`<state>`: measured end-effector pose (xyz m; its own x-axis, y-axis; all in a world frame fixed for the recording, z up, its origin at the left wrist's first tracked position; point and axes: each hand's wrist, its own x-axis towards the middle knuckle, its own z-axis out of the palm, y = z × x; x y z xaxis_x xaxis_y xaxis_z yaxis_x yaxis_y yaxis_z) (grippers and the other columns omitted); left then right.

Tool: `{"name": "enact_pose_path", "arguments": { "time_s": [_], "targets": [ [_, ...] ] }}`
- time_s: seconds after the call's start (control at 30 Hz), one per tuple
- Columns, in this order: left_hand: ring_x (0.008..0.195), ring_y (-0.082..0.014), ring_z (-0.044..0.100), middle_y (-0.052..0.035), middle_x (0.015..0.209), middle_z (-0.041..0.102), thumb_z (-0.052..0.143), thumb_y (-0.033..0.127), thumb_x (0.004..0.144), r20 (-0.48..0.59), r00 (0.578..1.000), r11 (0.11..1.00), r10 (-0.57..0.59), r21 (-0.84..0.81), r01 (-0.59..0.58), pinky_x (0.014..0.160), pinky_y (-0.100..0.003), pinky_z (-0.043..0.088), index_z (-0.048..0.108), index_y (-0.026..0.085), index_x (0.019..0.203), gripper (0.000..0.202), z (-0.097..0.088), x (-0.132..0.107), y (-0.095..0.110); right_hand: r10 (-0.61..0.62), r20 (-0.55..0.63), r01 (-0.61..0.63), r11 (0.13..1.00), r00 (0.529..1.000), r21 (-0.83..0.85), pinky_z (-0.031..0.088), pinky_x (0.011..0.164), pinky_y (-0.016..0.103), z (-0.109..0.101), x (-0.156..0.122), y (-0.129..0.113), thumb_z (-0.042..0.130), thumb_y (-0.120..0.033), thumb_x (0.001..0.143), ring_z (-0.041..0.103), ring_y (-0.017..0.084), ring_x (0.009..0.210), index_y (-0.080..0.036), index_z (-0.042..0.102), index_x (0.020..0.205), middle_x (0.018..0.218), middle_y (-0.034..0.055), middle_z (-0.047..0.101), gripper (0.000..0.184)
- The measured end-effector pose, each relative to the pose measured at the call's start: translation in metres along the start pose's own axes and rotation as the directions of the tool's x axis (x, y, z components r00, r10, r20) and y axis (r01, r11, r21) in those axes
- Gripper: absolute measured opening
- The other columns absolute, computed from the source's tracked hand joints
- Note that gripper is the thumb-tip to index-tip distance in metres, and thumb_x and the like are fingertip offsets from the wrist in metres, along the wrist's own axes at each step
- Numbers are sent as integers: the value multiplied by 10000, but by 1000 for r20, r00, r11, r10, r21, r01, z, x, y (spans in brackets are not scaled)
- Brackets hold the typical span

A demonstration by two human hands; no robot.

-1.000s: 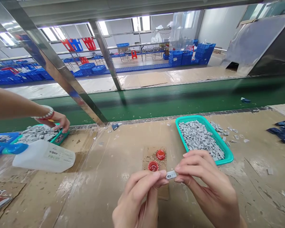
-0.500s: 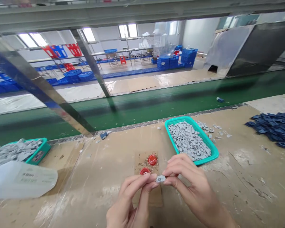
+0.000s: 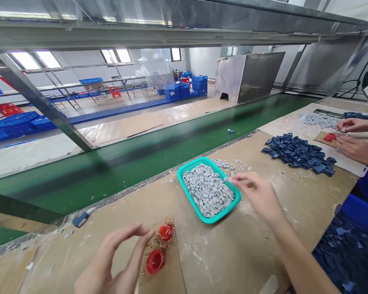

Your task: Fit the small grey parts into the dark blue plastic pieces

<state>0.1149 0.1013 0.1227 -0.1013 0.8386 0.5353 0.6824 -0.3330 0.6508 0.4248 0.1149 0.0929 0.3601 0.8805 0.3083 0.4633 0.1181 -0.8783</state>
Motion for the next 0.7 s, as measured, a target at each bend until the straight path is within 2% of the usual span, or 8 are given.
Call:
{"name": "enact_pose_path", "arguments": {
  "time_s": [0.1, 0.17, 0.23, 0.3, 0.4, 0.5, 0.6, 0.7],
  "targets": [
    [779, -213, 615, -16, 820, 663, 684, 448, 718, 105, 994, 995, 31, 94, -41, 756, -327, 450, 644, 248, 894, 270, 7, 33, -23, 47, -151, -81, 970, 987, -231, 471, 686, 355, -15, 34, 38, 595, -476, 804, 603, 222, 751, -195, 712, 903, 955, 95, 678, 321],
    [821, -220, 603, -37, 882, 657, 653, 423, 754, 234, 970, 993, 60, 86, -82, 770, -338, 450, 626, 225, 928, 266, 25, 55, -40, 23, -105, -60, 931, 994, -360, 456, 701, 368, -10, 49, 55, 568, -459, 816, 599, 242, 778, -200, 718, 897, 935, 95, 687, 311],
    [908, -237, 585, -61, 962, 646, 594, 373, 803, 418, 903, 987, 98, 72, -141, 807, -355, 441, 627, 210, 933, 211, 49, 75, -54, -7, -22, -3, 900, 1000, -436, 444, 739, 376, 2, 55, 65, 541, -413, 832, 585, 269, 870, -196, 721, 884, 915, 91, 694, 286],
    [951, -250, 575, -67, 977, 643, 593, 288, 793, 520, 847, 984, 113, 58, -167, 835, -363, 434, 653, 212, 916, 157, 76, 88, -65, -25, 31, 37, 890, 999, -454, 435, 777, 387, 14, 53, 71, 537, -375, 830, 562, 285, 934, -182, 713, 938, 908, 90, 696, 284],
    [982, -269, 556, -93, 981, 637, 599, 186, 758, 581, 808, 988, 101, 37, -151, 863, -383, 419, 680, 197, 920, 182, 111, 98, -75, -54, 25, 59, 891, 998, -451, 433, 784, 400, 22, 45, 74, 537, -387, 831, 537, 296, 969, -180, 650, 1117, 944, 80, 689, 370],
    [1010, -256, 530, -96, 965, 623, 561, 182, 795, 590, 804, 996, 74, -10, -84, 891, -418, 394, 674, 170, 899, 154, 134, 102, -80, -50, -29, 33, 900, 998, -436, 449, 727, 380, 17, 38, 75, 517, -429, 843, 536, 292, 971, -223, 622, 1152, 947, 60, 684, 386],
    [997, -238, 524, -75, 928, 618, 584, 203, 788, 587, 809, 994, 32, -101, 34, 901, -424, 382, 662, 160, 803, 90, 139, 105, -79, 2, -87, -36, 916, 996, -399, 458, 688, 363, 9, 36, 74, 524, -451, 835, 577, 264, 855, -237, 638, 1112, 922, 54, 686, 368],
    [898, -229, 549, -72, 884, 626, 619, 261, 768, 580, 814, 950, -40, -232, 211, 857, -375, 410, 660, 174, 761, 97, 125, 102, -70, 20, -145, -70, 934, 989, -350, 471, 664, 343, 5, 35, 70, 530, -458, 832, 593, 219, 728, -242, 658, 1067, 919, 50, 685, 344]
  ]
}}
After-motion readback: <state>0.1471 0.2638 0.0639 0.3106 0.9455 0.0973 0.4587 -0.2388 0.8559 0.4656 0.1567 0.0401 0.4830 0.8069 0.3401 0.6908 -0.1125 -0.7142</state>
